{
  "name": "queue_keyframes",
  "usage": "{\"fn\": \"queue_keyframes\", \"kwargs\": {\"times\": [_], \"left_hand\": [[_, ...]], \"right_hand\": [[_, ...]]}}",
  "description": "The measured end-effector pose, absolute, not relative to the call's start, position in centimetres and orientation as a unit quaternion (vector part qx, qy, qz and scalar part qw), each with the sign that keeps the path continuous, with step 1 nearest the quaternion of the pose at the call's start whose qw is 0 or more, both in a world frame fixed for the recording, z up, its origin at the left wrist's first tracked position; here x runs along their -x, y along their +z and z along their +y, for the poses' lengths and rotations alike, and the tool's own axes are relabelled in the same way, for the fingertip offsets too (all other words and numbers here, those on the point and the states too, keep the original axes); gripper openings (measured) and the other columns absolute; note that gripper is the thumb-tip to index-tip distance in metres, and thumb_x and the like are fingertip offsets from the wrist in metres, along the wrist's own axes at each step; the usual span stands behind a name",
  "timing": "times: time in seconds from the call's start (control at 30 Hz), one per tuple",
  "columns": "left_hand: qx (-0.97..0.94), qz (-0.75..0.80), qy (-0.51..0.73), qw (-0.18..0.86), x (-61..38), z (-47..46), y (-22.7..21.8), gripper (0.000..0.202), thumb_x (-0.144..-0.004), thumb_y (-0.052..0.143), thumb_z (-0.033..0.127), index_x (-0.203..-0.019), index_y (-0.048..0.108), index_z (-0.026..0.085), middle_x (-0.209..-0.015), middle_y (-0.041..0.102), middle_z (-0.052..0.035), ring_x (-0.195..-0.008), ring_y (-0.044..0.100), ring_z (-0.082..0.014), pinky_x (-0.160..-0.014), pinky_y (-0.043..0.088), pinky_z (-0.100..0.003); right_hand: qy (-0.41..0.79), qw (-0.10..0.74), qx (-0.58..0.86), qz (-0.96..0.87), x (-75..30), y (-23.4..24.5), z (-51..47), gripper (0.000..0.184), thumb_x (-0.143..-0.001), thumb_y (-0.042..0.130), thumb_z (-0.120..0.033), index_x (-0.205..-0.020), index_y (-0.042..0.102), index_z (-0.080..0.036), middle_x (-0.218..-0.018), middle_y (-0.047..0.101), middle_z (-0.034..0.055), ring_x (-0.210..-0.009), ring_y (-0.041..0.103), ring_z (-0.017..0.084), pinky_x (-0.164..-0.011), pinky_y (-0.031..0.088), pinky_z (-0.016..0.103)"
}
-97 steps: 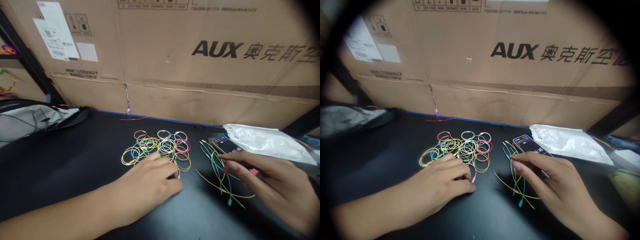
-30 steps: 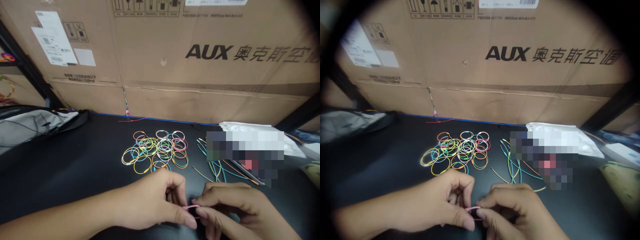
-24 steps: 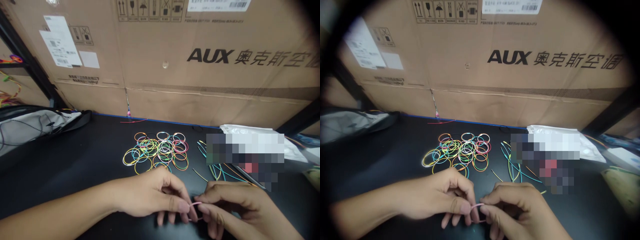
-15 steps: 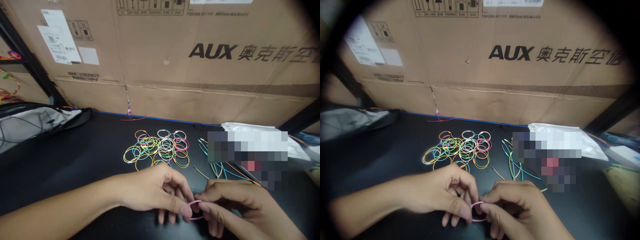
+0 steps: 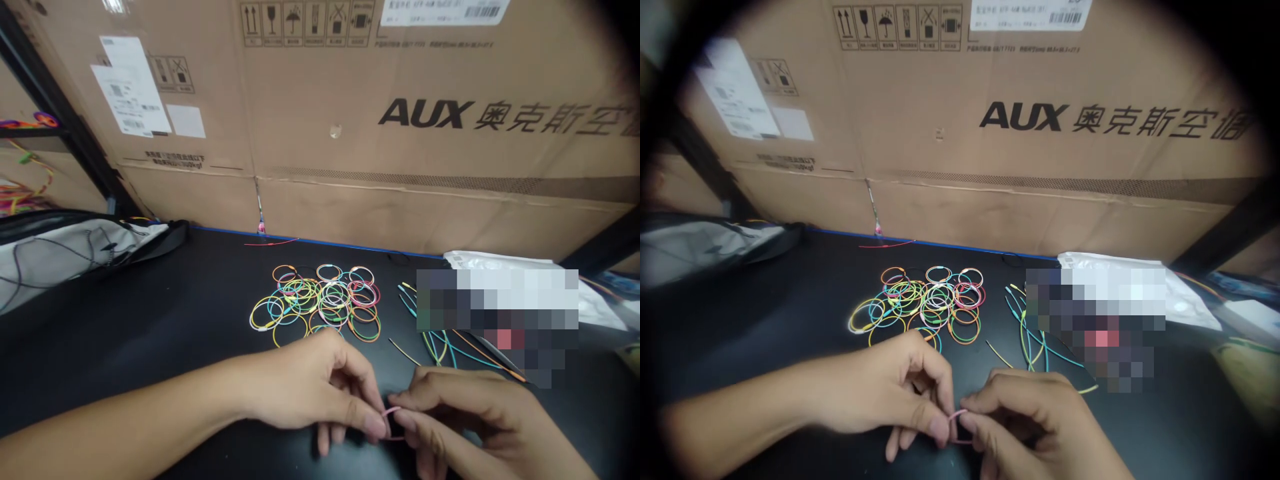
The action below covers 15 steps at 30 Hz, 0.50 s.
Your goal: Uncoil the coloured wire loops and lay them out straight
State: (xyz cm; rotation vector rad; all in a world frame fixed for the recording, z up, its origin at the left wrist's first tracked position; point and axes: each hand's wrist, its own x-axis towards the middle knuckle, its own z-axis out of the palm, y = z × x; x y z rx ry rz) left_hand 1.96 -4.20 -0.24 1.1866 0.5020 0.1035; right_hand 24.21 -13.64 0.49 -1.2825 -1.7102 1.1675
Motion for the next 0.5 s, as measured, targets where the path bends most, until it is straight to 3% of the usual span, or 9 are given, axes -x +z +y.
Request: {"fn": "queue_keyframes", "kwargs": {"times": [0.13, 0.3, 0.43, 0.5], "left_hand": [[-0.549, 0.270, 0.083, 0.787, -2.07, -4.62, 0.01, 0.050, -0.059, 0.104, 0.036, -0.081, 0.062, 0.017, -0.060, 0.063, 0.0052, -0.046, 0.057, -0.0068, -0.039, 0.052, -0.012], [-0.573, 0.223, 0.067, 0.786, -1.92, -4.44, 0.39, 0.042, -0.082, 0.086, 0.051, -0.094, 0.074, 0.013, -0.082, 0.073, -0.0039, -0.052, 0.060, -0.0046, -0.045, 0.055, -0.012], [-0.562, 0.281, 0.080, 0.774, -1.90, -4.61, 0.15, 0.050, -0.061, 0.101, 0.041, -0.080, 0.062, 0.017, -0.060, 0.061, 0.0059, -0.042, 0.053, -0.0058, -0.036, 0.050, -0.012], [-0.556, 0.279, 0.075, 0.779, -1.85, -4.66, 0.16, 0.054, -0.057, 0.103, 0.041, -0.080, 0.060, 0.018, -0.060, 0.061, 0.0062, -0.043, 0.054, -0.0061, -0.037, 0.051, -0.012]], "right_hand": [[0.436, 0.329, 0.498, -0.673, -24.23, 0.55, -13.47, 0.026, -0.098, 0.074, -0.045, -0.083, 0.084, -0.026, -0.066, 0.071, 0.0005, -0.055, 0.075, 0.015, -0.054, 0.060, 0.019], [0.431, 0.326, 0.512, -0.667, -24.35, 0.78, -13.27, 0.034, -0.099, 0.071, -0.049, -0.081, 0.084, -0.024, -0.061, 0.073, 0.0019, -0.052, 0.073, 0.015, -0.052, 0.060, 0.020], [0.404, 0.316, 0.489, -0.705, -24.48, 0.09, -13.34, 0.032, -0.102, 0.069, -0.045, -0.081, 0.083, -0.024, -0.062, 0.073, 0.0012, -0.054, 0.073, 0.013, -0.053, 0.056, 0.017], [0.395, 0.321, 0.475, -0.718, -24.47, -0.10, -13.34, 0.033, -0.103, 0.067, -0.045, -0.082, 0.083, -0.025, -0.063, 0.074, 0.0014, -0.054, 0.073, 0.013, -0.053, 0.055, 0.017]]}}
